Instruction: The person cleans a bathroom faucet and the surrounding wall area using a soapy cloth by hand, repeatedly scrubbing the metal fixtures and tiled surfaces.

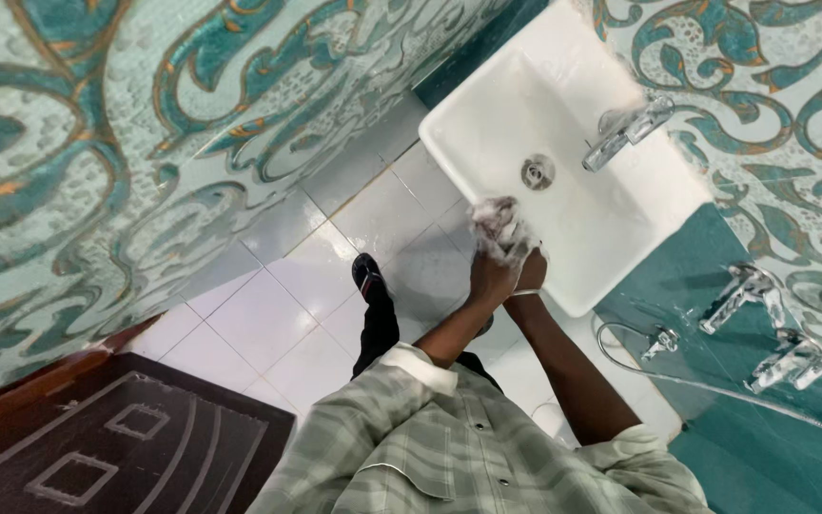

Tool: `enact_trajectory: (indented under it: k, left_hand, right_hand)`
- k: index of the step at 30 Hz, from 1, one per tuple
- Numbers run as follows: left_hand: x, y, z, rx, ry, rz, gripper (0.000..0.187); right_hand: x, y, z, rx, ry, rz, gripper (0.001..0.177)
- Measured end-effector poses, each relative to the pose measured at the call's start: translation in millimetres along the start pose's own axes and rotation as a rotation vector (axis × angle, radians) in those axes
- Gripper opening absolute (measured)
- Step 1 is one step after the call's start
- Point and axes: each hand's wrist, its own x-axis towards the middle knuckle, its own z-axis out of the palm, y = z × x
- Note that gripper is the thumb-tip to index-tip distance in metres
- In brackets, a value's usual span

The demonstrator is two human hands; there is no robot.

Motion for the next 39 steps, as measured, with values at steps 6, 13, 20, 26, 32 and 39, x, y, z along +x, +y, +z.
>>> enact_trajectory:
  k: [6,13,20,26,32,39]
  left_hand:
    - [106.9,-86.5,-6.2,0.324,0.046,-0.572,0.065]
    - [166.8,-96.2,-53.7,0.286,0.203,-0.441,0.059]
    - [38.3,-103.6,40.1,0.200,0.134,-0.494,0.050]
    - [-84.0,-91.4,134.3,0.245,0.030,-0.326,0.048]
    - [-11.9,-74.6,74.1,0.226,0.002,-0.708,0.054]
    - [153.4,-76.2,-51.8,0.142,0.087,-0.473,0.046]
  right_hand:
    - [94.7,-39.4,25.3,-0.077,0.033,0.006,0.033]
    - [160.6,-73.2,35.8,0.103,0.146,-0.055,0.027]
    - [28.8,-8.4,-13.7,0.161,0.250,-0.249,0.021]
    - [-94.4,35.5,-94.9,0.295,0.560,-0.157,0.032]
    - [-33.6,32.0,-36.0,0.264,0.243,-0.289,0.019]
    - [138.0,-65.4,10.4,0.130,0.120,-0.159,0.020]
